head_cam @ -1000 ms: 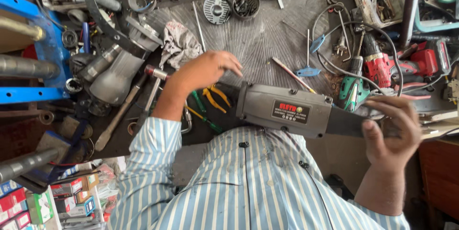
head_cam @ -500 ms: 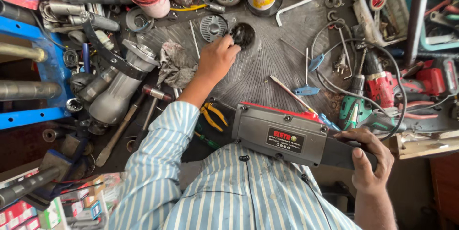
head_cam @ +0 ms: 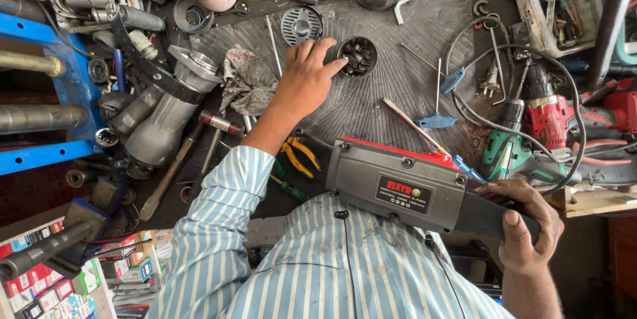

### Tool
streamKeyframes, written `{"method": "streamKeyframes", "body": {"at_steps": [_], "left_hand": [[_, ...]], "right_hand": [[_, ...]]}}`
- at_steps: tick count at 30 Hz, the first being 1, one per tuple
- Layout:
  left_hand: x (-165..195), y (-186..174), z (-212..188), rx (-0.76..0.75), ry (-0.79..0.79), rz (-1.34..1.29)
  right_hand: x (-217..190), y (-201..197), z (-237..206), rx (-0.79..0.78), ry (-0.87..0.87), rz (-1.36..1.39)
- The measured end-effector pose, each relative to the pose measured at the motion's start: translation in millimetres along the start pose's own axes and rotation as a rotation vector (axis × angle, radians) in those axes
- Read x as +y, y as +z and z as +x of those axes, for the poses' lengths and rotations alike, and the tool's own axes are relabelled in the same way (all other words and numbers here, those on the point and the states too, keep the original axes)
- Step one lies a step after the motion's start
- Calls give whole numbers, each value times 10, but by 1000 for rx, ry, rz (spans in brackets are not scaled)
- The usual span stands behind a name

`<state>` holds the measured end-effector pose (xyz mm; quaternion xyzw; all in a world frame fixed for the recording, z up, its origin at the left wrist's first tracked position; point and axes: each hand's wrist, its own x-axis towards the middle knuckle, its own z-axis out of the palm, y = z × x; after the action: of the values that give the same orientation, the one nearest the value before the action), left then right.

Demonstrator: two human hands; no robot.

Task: The person cleans a red and grey power tool with a cloth, then uses a screwdriver to remove and reinsert screws on the tool's casing. The person handles the tool and screwdriver throughout the process.

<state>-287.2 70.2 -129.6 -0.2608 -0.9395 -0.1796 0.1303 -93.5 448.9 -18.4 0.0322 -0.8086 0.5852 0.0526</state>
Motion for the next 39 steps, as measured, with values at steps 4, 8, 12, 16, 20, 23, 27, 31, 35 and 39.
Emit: {"method": "streamKeyframes", "body": {"at_steps": [4, 8, 12, 16, 20, 23, 27, 31, 35, 39], "left_hand": [[30, 23, 68, -45, -13, -34], [37, 35, 217, -44, 34, -40], [30, 38, 473, -55, 178, 47], [44, 13, 731, -260, 274, 41], [45, 20, 876, -311, 290, 93], [-70, 45, 874, -225, 238, 23], [-304, 58, 736, -123, 150, -126], [-346, 46, 593, -141, 54, -16], [-203, 33, 562, -158, 56, 4], [-115, 59, 598, -238, 15, 51]], "right_hand": [[-2, -2, -19, 8, 5, -1], [5, -10, -38, 11, 13, -35], [16, -12, -44, 16, 18, -31], [19, -8, -35, 16, 7, -43], [8, 2, -26, 16, 11, -22], [0, 10, -30, 29, 19, -21], [2, 11, -38, 28, 28, -22], [8, 3, -34, 22, 31, -19], [8, 0, -22, 23, 12, -56], [2, 3, -16, 21, 17, -56]]}}
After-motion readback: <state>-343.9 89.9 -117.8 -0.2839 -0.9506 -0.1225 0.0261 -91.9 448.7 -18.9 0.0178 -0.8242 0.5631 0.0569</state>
